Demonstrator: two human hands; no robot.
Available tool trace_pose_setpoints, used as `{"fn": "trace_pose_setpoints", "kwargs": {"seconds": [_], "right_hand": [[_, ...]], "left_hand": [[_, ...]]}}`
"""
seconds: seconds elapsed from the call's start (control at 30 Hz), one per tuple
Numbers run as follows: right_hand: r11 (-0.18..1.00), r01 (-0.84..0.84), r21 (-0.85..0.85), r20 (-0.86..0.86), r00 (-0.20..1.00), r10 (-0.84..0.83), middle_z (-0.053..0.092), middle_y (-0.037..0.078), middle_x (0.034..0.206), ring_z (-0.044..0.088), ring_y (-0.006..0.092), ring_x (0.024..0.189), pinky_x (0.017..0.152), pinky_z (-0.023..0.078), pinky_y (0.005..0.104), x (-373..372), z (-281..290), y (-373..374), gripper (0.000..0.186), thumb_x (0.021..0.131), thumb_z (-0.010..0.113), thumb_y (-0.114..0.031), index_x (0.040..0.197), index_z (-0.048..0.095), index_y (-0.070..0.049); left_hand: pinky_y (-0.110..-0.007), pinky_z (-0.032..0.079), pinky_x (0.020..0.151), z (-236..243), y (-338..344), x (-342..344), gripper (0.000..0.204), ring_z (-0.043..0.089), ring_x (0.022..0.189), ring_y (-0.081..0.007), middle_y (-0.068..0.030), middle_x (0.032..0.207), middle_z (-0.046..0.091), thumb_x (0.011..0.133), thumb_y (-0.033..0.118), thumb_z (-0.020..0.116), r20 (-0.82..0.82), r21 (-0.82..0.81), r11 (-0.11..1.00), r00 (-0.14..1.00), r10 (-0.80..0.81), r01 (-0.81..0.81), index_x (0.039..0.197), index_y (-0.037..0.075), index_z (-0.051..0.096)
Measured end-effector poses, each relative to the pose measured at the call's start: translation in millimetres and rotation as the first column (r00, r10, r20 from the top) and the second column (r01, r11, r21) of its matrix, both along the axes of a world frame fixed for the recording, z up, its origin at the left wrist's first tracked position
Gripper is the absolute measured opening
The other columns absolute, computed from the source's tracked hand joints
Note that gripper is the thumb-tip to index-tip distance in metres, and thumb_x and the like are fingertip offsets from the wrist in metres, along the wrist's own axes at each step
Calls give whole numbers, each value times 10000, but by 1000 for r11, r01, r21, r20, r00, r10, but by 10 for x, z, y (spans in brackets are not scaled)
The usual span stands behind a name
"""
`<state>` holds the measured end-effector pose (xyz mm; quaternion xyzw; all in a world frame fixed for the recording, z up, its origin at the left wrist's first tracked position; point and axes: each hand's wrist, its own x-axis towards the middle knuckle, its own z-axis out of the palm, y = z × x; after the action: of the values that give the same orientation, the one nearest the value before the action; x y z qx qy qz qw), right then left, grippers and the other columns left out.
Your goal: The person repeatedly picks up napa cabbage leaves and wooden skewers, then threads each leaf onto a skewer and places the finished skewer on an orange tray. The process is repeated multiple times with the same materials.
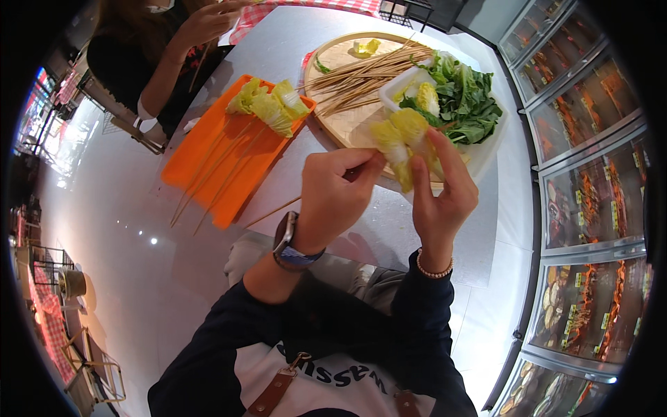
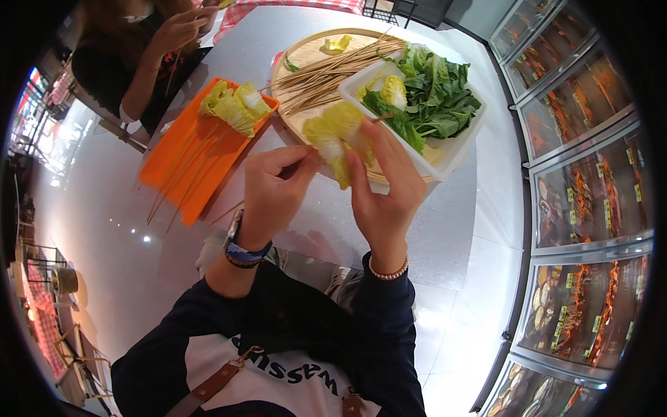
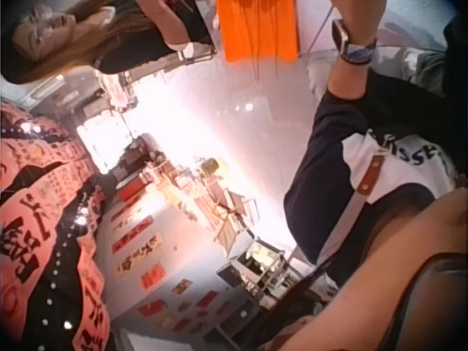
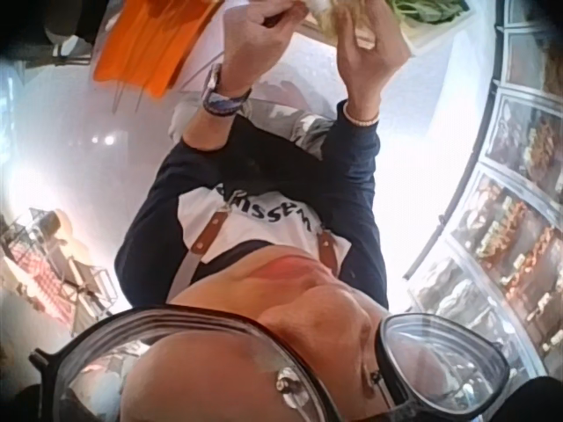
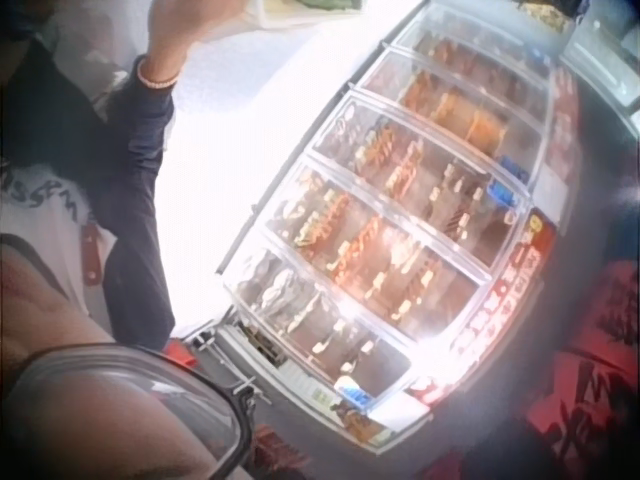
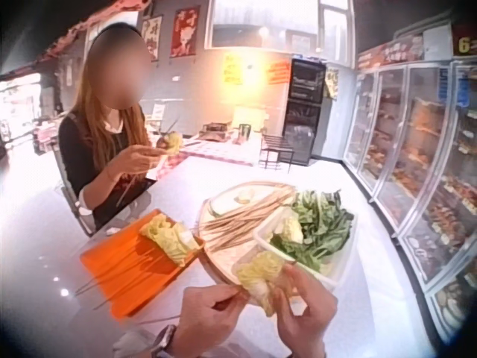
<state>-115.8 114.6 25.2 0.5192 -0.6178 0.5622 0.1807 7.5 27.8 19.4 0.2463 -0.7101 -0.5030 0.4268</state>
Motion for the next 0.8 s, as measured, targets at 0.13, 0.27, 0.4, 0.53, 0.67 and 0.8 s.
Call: {"fn": "trace_pose_setpoints", "kwargs": {"seconds": [0.13,0.27,0.4,0.53,0.67,0.8], "right_hand": [[997,72,5,62,995,-72,615,172,1266,562,270,1223,1035,423,377,-204,127,233,360,869,645,-66,1223,625,-8],[969,245,44,274,929,-247,683,121,1146,643,214,1053,923,486,356,-581,302,459,306,862,657,-100,1160,676,-34],[890,109,444,50,988,-146,727,118,958,685,176,864,774,515,310,-1240,446,57,249,849,656,-161,1069,714,-57],[616,29,787,-48,999,14,717,148,964,686,272,833,735,531,323,-1802,317,-650,253,797,684,-163,1012,726,-38],[614,118,781,-208,975,77,705,161,944,675,323,873,780,536,404,-2058,82,-1027,255,774,681,-153,1010,731,-72],[631,314,709,-422,906,23,701,147,941,658,338,877,786,530,419,-2200,120,-1185,200,814,623,-163,956,735,-79]], "left_hand": [[-189,361,530,78,-64,104,148,452,607,-14,16,673,583,906,51,631,3,-8,998,998,69,-69,967,-78,672],[-271,392,512,127,-181,162,176,496,526,-124,-126,654,611,898,74,589,57,-4,995,993,99,-99,971,-66,666],[-276,392,521,127,-245,168,199,509,543,-129,-133,660,603,908,87,577,67,1,992,990,122,-123,1002,-70,656],[-258,382,531,123,-295,205,213,489,573,-95,-84,661,587,919,97,576,42,53,986,987,153,-156,1025,-75,645],[-231,350,525,137,-362,274,202,445,587,-55,-28,660,567,919,79,587,-67,106,976,977,200,-193,1026,-84,637],[-213,316,503,156,-384,361,175,411,571,-36,-4,642,535,912,53,599,-118,110,976,972,201,-189,1014,-85,636]]}}
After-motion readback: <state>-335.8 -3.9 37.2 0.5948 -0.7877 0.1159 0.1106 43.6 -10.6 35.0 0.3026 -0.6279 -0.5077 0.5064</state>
